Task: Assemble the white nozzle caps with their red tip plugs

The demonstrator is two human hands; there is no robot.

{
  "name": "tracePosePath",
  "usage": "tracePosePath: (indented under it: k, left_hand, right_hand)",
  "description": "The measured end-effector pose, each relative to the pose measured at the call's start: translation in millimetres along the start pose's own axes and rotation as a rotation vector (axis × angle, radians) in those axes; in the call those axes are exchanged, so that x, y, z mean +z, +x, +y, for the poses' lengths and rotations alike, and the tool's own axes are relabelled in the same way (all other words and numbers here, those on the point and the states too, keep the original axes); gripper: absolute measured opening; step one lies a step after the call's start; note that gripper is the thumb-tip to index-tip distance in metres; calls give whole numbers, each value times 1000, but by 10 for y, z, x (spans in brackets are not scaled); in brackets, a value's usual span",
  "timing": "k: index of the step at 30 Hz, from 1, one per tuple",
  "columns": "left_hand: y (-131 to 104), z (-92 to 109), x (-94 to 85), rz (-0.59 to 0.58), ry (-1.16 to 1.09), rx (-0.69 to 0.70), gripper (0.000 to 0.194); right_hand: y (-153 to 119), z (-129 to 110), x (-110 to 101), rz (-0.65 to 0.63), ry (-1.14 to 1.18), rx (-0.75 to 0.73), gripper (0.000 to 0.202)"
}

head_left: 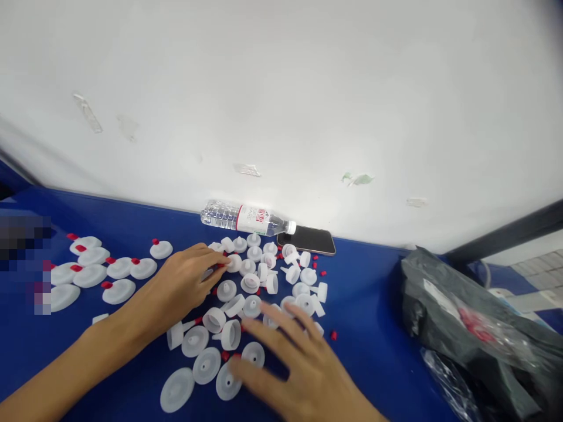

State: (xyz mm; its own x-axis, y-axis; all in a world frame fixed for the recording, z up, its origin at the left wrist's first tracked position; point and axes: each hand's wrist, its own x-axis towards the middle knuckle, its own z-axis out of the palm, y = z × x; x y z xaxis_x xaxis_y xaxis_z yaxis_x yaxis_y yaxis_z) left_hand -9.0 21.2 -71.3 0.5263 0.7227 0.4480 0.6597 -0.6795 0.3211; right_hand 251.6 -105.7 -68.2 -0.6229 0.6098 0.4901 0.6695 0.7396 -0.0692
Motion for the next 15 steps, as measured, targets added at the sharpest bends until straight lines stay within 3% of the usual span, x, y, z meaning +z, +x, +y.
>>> tracePosePath:
  k: [2, 5, 8, 12, 15]
  left_hand:
    - [-5, -17, -2, 12, 20, 15, 34]
    - [-26, -45, -8, -17, 46, 68, 34]
    - [-36, -33, -27, -49, 76, 102, 31]
    - [-2, 74, -131, -70, 96, 40, 31]
    - [7, 95, -264, 19, 172, -34, 35]
  right_hand:
    - [3, -77, 83, 13, -27, -58, 28]
    - [11, -62, 139, -66, -4, -58, 40]
    - [21, 60, 92, -114, -32, 46, 41]
    - [16, 190, 18, -92, -91, 185, 44]
    - [-15, 242, 18, -68, -110, 290, 57]
